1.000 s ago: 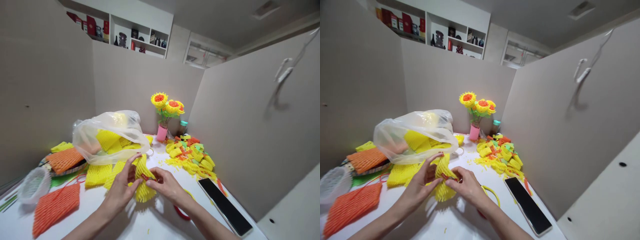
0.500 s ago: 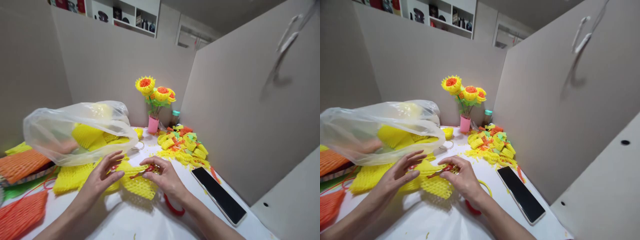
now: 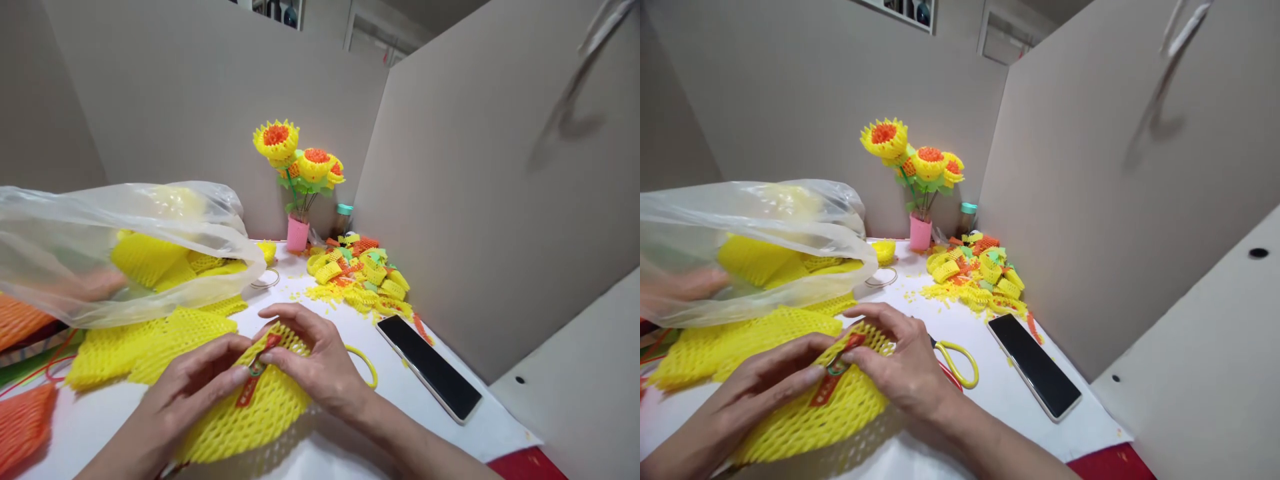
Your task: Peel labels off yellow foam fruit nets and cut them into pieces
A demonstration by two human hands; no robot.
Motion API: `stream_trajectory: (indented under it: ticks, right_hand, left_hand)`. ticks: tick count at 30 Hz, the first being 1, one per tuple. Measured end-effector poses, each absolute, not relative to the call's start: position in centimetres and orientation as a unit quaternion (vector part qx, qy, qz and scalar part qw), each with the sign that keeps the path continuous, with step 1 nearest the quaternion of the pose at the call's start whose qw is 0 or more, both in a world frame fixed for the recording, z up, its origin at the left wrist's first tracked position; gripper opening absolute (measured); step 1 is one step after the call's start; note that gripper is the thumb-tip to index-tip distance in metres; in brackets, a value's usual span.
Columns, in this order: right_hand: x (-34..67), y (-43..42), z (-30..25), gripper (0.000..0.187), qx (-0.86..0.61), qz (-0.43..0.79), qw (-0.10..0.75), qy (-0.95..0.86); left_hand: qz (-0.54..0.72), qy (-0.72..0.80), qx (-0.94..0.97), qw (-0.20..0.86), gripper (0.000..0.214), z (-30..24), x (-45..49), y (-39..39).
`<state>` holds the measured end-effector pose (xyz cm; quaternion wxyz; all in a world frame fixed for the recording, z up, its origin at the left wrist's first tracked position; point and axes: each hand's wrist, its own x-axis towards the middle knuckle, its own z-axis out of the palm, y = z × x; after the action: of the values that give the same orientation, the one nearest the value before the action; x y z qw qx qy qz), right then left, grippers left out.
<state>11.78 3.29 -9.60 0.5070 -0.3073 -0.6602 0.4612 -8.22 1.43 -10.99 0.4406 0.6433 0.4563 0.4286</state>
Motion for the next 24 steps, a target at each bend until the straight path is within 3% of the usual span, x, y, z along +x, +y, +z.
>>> stream_trajectory:
  ticks: [6, 16, 24]
  right_hand:
    - [11.6, 2.9, -9.7, 0.028, -0.314, 0.448, 0.509, -0.665]
    - [11.2, 2.6, -10.0, 0.041, -0.360, 0.391, 0.495, -0.687]
    - [10.8, 2.6, -10.4, 0.034, -0.303, 0.448, 0.519, -0.662]
  left_hand:
    - [0.430, 0.454, 0.646, 0.438, 0.027, -10.6, -7.6, 1.1]
    - [0.465, 0.486, 0.616, 0.411, 0.028, -11.7, -7.4, 0.6]
    - [0.485, 0.453, 0.603, 0.443, 0.027, -12.8, -7.2, 1.5]
